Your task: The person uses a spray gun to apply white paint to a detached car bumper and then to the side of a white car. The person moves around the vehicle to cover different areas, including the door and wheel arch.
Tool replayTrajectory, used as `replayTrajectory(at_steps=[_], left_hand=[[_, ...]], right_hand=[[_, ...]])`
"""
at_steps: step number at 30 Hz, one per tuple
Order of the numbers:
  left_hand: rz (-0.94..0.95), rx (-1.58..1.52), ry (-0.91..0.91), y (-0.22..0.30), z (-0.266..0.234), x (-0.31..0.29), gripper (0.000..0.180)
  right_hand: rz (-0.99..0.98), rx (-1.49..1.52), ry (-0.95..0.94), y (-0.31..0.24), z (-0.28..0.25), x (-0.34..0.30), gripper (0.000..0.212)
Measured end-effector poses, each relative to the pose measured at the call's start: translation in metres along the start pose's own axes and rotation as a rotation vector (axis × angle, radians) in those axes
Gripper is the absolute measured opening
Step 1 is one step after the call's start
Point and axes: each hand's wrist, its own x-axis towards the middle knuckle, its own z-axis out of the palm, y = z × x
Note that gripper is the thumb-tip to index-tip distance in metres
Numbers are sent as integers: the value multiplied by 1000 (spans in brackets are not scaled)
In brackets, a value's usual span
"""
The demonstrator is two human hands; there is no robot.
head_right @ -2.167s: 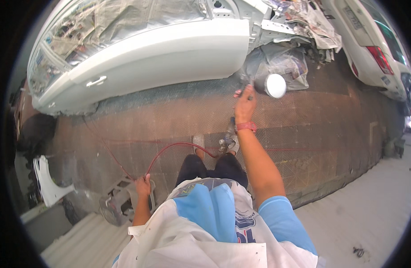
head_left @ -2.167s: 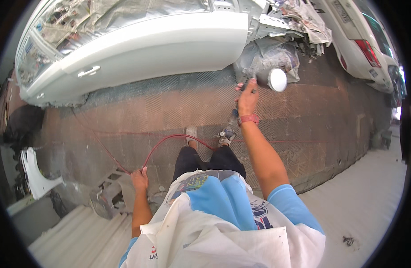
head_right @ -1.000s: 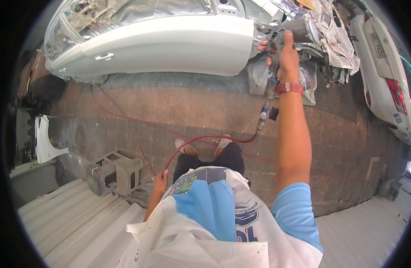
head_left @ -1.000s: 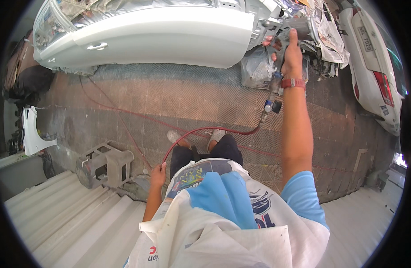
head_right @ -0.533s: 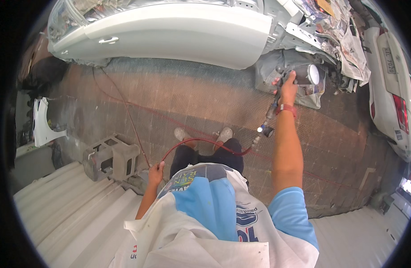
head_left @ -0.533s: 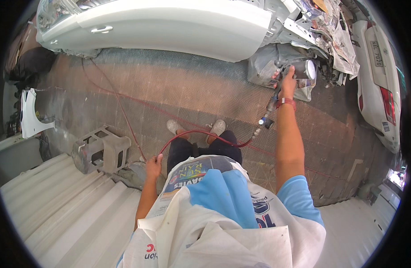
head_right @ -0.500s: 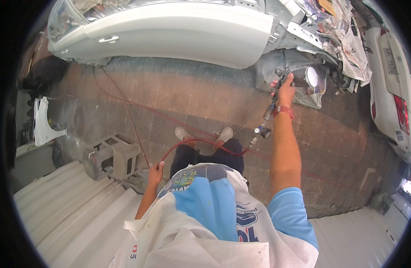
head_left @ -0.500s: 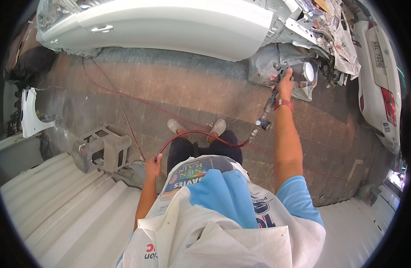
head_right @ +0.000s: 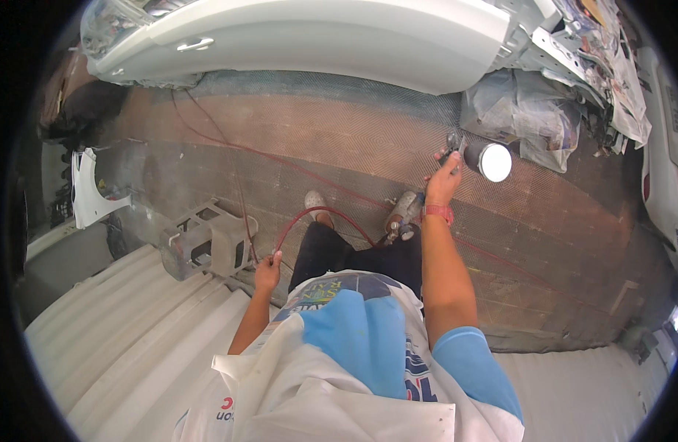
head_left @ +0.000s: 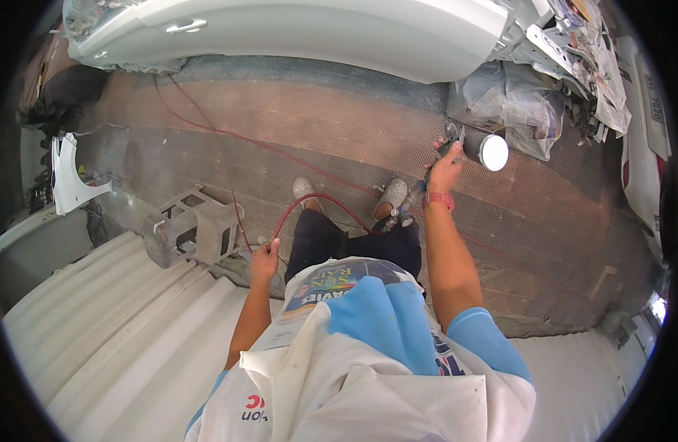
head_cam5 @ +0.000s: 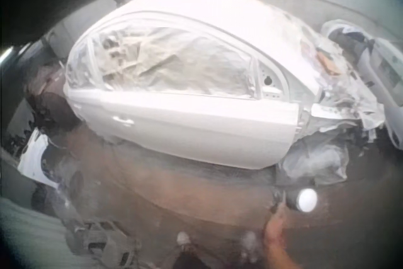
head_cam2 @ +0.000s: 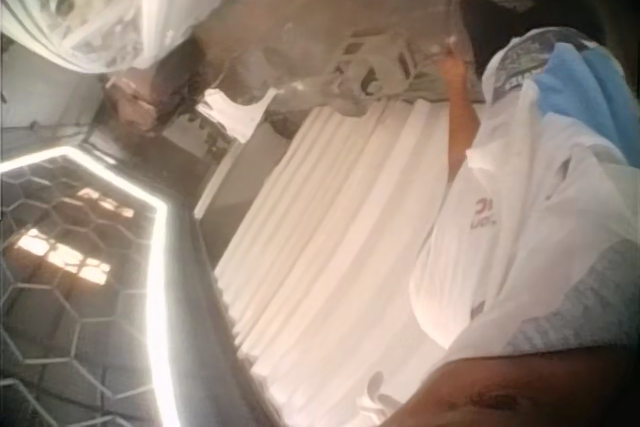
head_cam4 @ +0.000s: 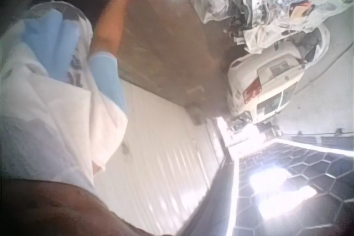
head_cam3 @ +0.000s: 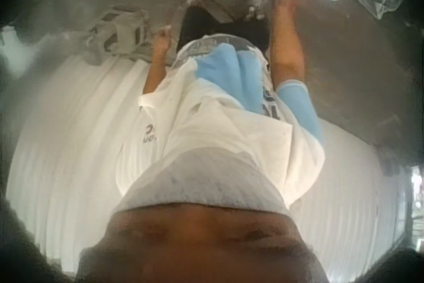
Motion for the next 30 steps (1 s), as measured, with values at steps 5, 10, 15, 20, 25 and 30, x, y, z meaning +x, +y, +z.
replayTrajectory(at_steps=[5,10,15,20,25,30], left_hand=[[-5,31,-37,-40,-22,61,68],[60,36,-97,-117,-47,143,69],[122,133,-248,-176,-81,243,64],[203,200,-41,-186,-136,292,50],[468,237,268,-131,-116,365,42],[717,359,468,-53,-30,482,46]], right_hand=[[104,-84,-27,19,22,-39,64],[33,-3,70,38,81,-94,63],[3,-121,198,64,149,-133,63],[67,-11,153,91,202,-145,66],[98,128,92,123,223,-91,70],[73,218,216,202,194,30,74]])
